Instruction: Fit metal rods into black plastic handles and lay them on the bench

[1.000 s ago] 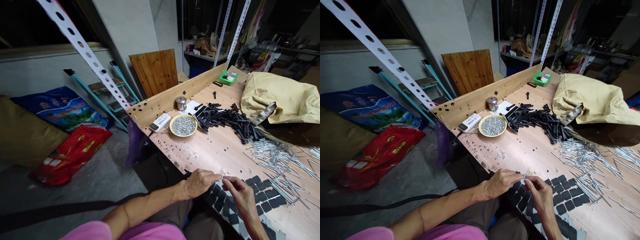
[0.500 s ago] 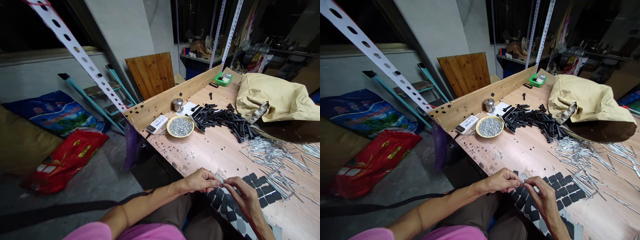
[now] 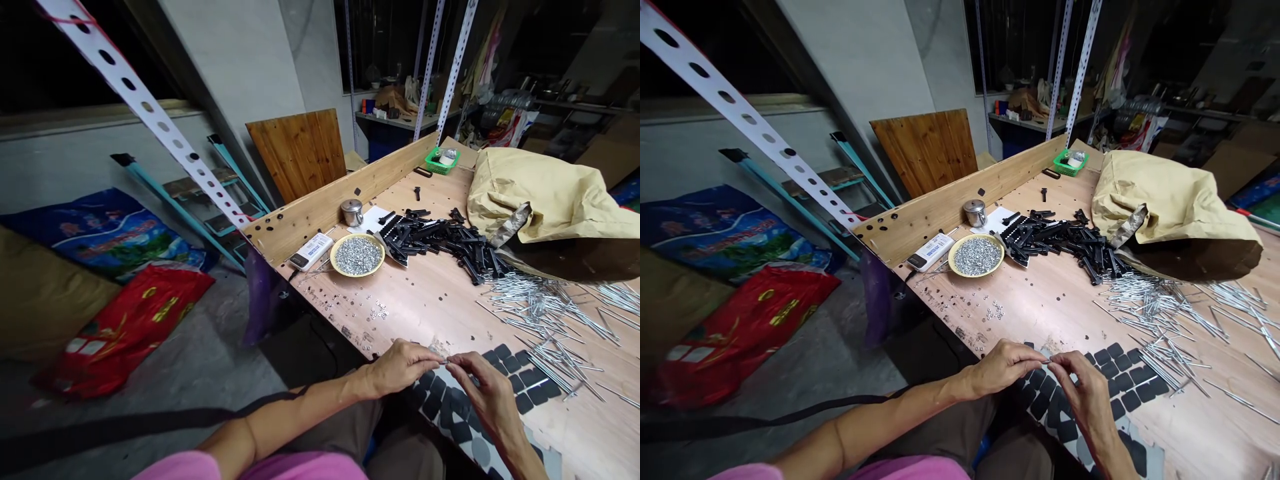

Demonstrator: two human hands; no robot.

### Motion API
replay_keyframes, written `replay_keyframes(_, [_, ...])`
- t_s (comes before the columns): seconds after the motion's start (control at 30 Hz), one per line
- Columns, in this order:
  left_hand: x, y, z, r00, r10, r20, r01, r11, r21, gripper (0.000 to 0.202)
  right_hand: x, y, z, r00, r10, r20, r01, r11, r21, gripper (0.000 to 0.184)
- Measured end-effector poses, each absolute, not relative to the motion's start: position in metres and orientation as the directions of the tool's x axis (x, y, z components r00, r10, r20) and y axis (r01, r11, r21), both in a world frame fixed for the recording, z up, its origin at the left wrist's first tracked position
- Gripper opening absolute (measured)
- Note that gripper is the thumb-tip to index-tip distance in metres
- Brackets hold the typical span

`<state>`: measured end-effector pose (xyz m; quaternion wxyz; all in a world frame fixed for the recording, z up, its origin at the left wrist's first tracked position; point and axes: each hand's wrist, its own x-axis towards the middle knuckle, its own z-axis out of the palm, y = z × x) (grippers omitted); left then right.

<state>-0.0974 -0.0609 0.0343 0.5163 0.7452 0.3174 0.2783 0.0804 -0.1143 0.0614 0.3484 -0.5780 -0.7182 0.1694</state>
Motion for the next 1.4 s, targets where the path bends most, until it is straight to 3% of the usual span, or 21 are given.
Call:
replay_keyframes(0.13, [-0.097, -0.063, 0.027, 0.669, 0.69, 0.276, 0.241, -0.552, 0.798, 0.025, 0.077, -0.116, 0.057, -0.11, 0.926, 0.361, 0.764, 0.311, -0.565, 0.029])
replay_keyframes(0.33, [-0.093, -0.067, 0.022, 0.7, 0.641, 0.316, 0.293, -0.661, 0.691, 0.025, 0.069, -0.113, 0.051, -0.128, 0.88, 0.457, 0.858, 0.329, -0.395, 0.049])
replay_keyframes(0.43, [-0.088, -0.068, 0.026, 0.68, 0.666, 0.306, 0.273, -0.618, 0.737, 0.024, 0.069, -0.111, 0.052, -0.054, 0.91, 0.41, 0.898, 0.224, -0.379, 0.056])
replay_keyframes(0.53, [-0.084, -0.066, 0.033, 0.617, 0.734, 0.284, 0.2, -0.495, 0.846, 0.022, 0.075, -0.11, 0.059, 0.034, 0.944, 0.328, 0.851, 0.145, -0.506, 0.051])
replay_keyframes(0.6, [-0.083, -0.064, 0.038, 0.587, 0.763, 0.272, 0.142, -0.427, 0.893, 0.021, 0.081, -0.11, 0.064, 0.021, 0.949, 0.316, 0.79, 0.178, -0.587, 0.045])
replay_keyframes(0.67, [-0.083, -0.064, 0.04, 0.584, 0.769, 0.26, 0.11, -0.392, 0.913, 0.021, 0.084, -0.111, 0.066, -0.031, 0.941, 0.336, 0.766, 0.238, -0.596, 0.041])
replay_keyframes(0.83, [-0.084, -0.069, 0.038, 0.612, 0.764, 0.205, 0.149, -0.366, 0.919, 0.021, 0.08, -0.11, 0.057, -0.116, 0.88, 0.461, 0.878, 0.308, -0.367, 0.046])
replay_keyframes(0.97, [-0.08, -0.074, 0.039, 0.621, 0.764, 0.177, 0.134, -0.326, 0.936, 0.021, 0.075, -0.11, 0.052, -0.116, 0.853, 0.509, 0.948, 0.248, -0.199, 0.056])
replay_keyframes(1.03, [-0.076, -0.073, 0.04, 0.562, 0.822, 0.098, 0.084, -0.174, 0.981, 0.019, 0.075, -0.115, 0.053, 0.003, 0.877, 0.48, 0.953, 0.143, -0.269, 0.058])
replay_keyframes(1.1, [-0.071, -0.071, 0.042, 0.499, 0.866, -0.036, -0.035, 0.062, 0.997, 0.02, 0.075, -0.121, 0.053, 0.2, 0.901, 0.385, 0.878, 0.01, -0.479, 0.057])
replay_keyframes(1.17, [-0.065, -0.069, 0.043, 0.487, 0.859, -0.158, -0.221, 0.296, 0.93, 0.03, 0.072, -0.128, 0.049, 0.352, 0.911, 0.214, 0.678, -0.091, -0.729, 0.053])
replay_keyframes(1.23, [-0.059, -0.07, 0.044, 0.52, 0.822, -0.234, -0.379, 0.467, 0.799, 0.041, 0.064, -0.133, 0.042, 0.409, 0.911, 0.052, 0.42, -0.137, -0.897, 0.048])
replay_keyframes(1.33, [-0.049, -0.074, 0.044, 0.556, 0.771, -0.309, -0.475, 0.6, 0.643, 0.049, 0.05, -0.137, 0.029, 0.48, 0.874, -0.082, 0.107, -0.151, -0.983, 0.046])
replay_keyframes(1.4, [-0.043, -0.079, 0.043, 0.533, 0.765, -0.36, -0.487, 0.626, 0.609, 0.052, 0.043, -0.139, 0.023, 0.533, 0.828, -0.173, -0.051, -0.173, -0.984, 0.045])
